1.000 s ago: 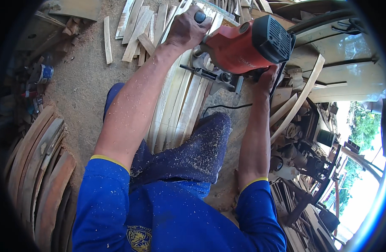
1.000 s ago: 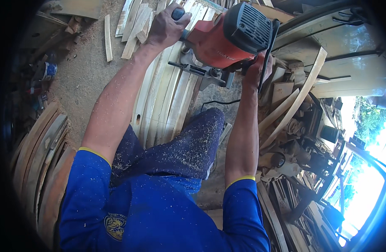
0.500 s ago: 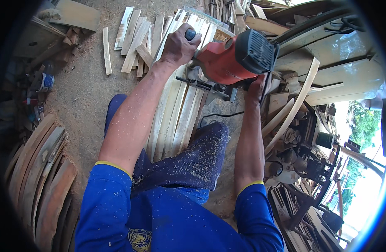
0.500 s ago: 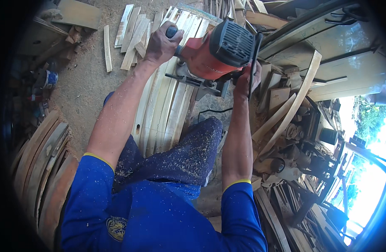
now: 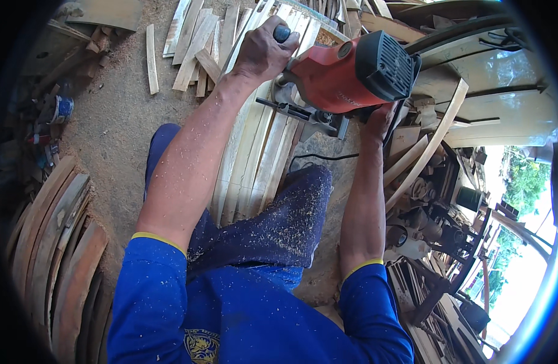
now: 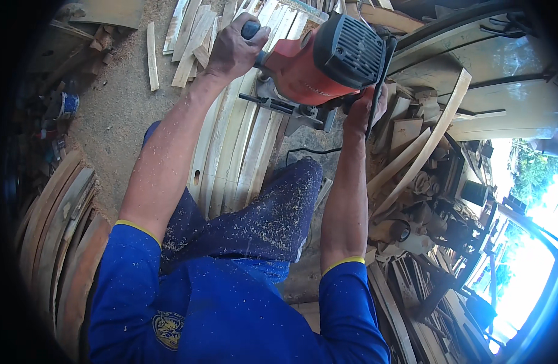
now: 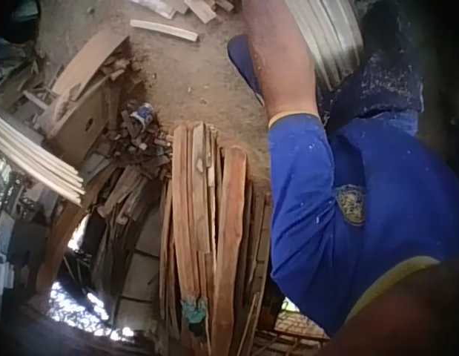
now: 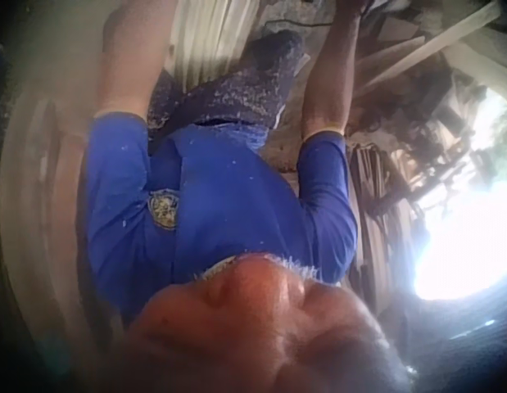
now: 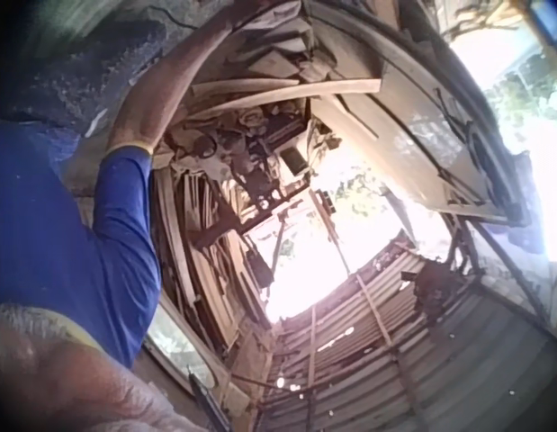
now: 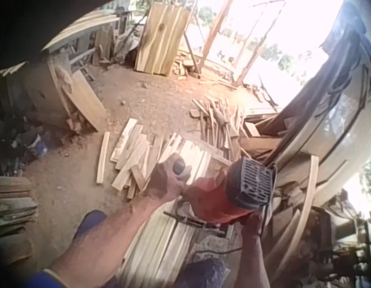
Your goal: The person uses a handheld router to cut grooves or shape the edges of several long wooden planks. They move the router steadily along the length of each board, creating visible wood shavings and dust.
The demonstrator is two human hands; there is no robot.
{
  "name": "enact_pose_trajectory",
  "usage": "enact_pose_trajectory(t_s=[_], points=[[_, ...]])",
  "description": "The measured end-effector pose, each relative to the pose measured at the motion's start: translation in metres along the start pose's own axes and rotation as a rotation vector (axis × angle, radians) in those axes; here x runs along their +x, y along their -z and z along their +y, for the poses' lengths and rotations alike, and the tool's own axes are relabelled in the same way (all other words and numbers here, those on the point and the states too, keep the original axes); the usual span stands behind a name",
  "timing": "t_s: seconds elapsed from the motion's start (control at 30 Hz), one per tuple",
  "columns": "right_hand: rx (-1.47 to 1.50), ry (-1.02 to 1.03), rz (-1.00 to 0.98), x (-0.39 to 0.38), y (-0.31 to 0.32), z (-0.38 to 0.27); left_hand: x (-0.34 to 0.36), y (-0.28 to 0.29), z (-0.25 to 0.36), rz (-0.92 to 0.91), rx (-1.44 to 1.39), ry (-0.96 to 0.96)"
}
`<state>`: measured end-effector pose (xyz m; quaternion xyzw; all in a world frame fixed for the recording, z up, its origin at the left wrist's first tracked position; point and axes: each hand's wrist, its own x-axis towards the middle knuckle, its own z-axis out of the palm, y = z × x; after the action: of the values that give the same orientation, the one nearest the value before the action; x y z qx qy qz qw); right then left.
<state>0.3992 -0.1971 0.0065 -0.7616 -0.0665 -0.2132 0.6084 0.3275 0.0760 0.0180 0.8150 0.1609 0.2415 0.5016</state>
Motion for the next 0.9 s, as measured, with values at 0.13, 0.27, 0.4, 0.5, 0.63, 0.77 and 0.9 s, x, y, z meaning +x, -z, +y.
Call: enact_pose_trajectory(t_s=[0.13,0.27,0.4,0.5,0.63,0.77,0.9], points=[[0.073,0.042,0.056,-0.004,-0.009,0.009,-0.002,-0.008,-0.01,0.037,0.0,-0.024],[0.111,-0.003,-0.009,-0.005,-0.009,0.001,0.0,0.0,-0.012,0.026,0.0,-0.028],[0.128,-0.1,-0.033,0.01,0.007,0.013,0.006,0.008,0.016,0.031,0.027,-0.041],[0.099,-0.052,-0.021,0.008,0.009,0.005,0.005,0.006,0.014,0.041,-0.013,-0.057],[0.187,-0.109,-0.021,0.005,-0.002,-0.007,0.002,0.007,0.009,0.029,0.006,-0.031],[0.031,0.008,-0.02,0.001,0.004,0.007,-0.001,0.005,0.004,-0.01,-0.011,-0.008],[0.051,0.003,0.016,-0.013,-0.004,-0.003,-0.005,-0.002,-0.007,0.024,0.014,-0.025]])
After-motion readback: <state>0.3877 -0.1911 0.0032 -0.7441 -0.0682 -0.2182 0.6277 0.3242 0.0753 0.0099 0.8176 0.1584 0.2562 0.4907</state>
